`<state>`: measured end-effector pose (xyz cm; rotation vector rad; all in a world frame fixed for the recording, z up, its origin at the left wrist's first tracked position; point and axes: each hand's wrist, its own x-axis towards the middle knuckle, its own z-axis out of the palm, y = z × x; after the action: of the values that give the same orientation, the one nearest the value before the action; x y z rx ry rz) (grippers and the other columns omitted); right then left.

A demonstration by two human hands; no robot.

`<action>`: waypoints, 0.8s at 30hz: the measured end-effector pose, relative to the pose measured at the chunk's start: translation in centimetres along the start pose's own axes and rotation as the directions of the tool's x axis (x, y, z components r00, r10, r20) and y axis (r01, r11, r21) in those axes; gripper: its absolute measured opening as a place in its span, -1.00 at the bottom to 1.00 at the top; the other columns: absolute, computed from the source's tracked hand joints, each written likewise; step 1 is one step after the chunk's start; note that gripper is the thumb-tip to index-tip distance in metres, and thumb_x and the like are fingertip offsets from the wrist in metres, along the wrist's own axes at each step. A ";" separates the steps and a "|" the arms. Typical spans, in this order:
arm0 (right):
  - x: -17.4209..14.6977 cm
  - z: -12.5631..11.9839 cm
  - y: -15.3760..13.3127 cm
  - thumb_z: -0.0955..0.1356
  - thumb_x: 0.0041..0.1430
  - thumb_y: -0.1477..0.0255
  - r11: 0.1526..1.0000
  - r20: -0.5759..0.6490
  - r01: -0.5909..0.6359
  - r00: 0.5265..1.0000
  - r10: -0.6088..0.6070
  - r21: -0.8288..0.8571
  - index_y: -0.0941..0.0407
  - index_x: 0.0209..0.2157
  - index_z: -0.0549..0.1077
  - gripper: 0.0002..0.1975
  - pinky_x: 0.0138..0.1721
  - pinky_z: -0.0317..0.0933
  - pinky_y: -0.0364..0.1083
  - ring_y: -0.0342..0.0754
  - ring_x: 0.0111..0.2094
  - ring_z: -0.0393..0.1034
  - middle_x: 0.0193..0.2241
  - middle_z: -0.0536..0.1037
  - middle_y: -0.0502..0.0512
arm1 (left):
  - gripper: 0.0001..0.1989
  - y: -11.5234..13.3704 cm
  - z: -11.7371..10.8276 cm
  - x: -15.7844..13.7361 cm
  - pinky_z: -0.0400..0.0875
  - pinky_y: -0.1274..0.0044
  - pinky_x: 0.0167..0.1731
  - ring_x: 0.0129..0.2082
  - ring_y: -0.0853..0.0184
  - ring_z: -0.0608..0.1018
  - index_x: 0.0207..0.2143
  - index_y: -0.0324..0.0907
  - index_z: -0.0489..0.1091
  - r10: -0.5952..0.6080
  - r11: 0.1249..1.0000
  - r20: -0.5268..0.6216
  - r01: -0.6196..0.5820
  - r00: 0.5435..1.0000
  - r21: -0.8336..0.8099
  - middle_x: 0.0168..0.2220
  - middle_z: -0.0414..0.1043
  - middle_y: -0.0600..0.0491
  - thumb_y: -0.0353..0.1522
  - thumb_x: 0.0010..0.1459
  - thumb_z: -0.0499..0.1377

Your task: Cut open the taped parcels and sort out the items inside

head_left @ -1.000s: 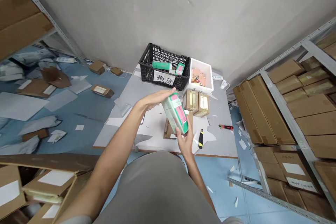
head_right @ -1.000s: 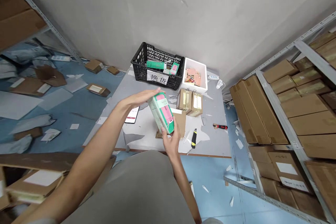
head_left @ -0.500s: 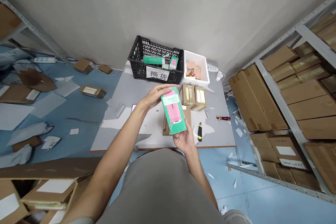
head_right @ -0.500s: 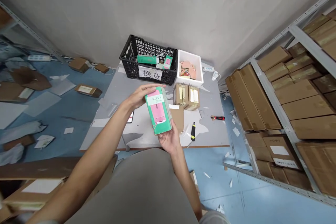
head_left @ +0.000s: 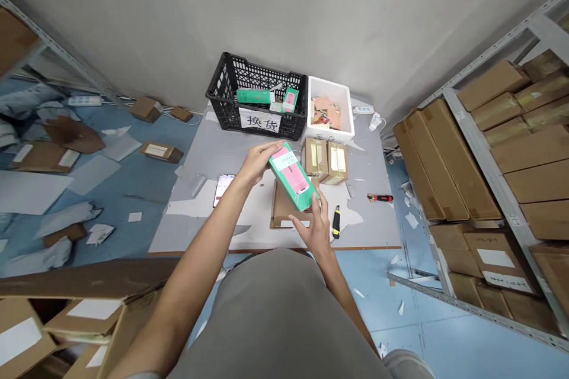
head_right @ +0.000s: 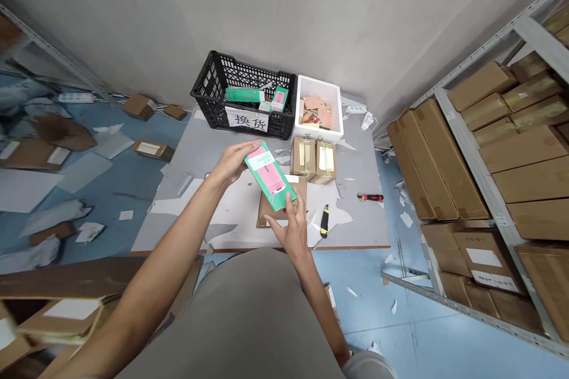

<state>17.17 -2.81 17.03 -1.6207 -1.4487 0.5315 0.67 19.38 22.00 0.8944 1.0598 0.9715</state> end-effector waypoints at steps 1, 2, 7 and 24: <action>0.1 -0.2 0.5 0.49 0.51 0.04 0.996 0.001 0.058 0.998 -0.058 -0.072 -0.12 0.65 0.24 -0.17 0.17 0.60 0.25 0.26 0.19 0.63 0.54 0.32 0.48 | -0.24 -0.2 0.3 0.1 0.48 0.52 -0.26 -0.15 0.18 0.65 -0.02 -0.18 0.80 -0.007 1.000 0.003 0.007 1.000 -0.007 0.00 0.78 -0.13 0.09 -0.21 0.60; 0.3 -0.3 1.0 0.45 0.57 0.08 0.988 0.001 0.094 0.996 -0.094 -0.121 -0.13 0.63 0.28 -0.26 0.14 0.61 0.24 0.26 0.19 0.63 0.52 0.34 0.47 | -0.23 -0.3 0.6 0.1 0.48 0.52 -0.25 -0.15 0.18 0.64 -0.02 -0.18 0.80 -0.015 1.000 0.004 0.015 1.000 -0.008 -0.01 0.77 -0.13 0.10 -0.22 0.61; 0.7 -1.2 2.7 0.33 0.65 0.16 0.982 0.007 0.101 0.995 -0.101 -0.162 -0.10 0.59 0.34 -0.40 0.15 0.59 0.20 0.25 0.27 0.59 0.39 0.45 0.42 | -0.12 -0.4 1.9 0.0 0.50 0.48 -0.19 -0.10 0.12 0.66 0.02 -0.17 0.79 -0.031 0.997 0.041 0.028 0.999 0.076 0.01 0.76 -0.14 0.24 -0.22 0.60; 4.3 -3.5 3.9 0.58 0.25 -0.16 0.126 0.455 -0.586 0.730 0.510 0.800 -0.03 -0.10 0.42 -0.44 -0.36 0.51 -0.04 -0.04 -0.50 0.57 -0.46 0.65 -0.12 | -0.12 0.1 3.4 1.7 0.55 0.19 0.26 0.26 -0.15 0.66 0.08 -0.09 0.80 -0.048 0.971 0.266 -0.017 0.963 0.237 0.19 0.74 -0.21 0.39 0.00 0.48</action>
<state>23.20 0.36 16.69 -1.0565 -0.2233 1.5450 4.23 20.64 22.42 1.1783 0.9586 0.6926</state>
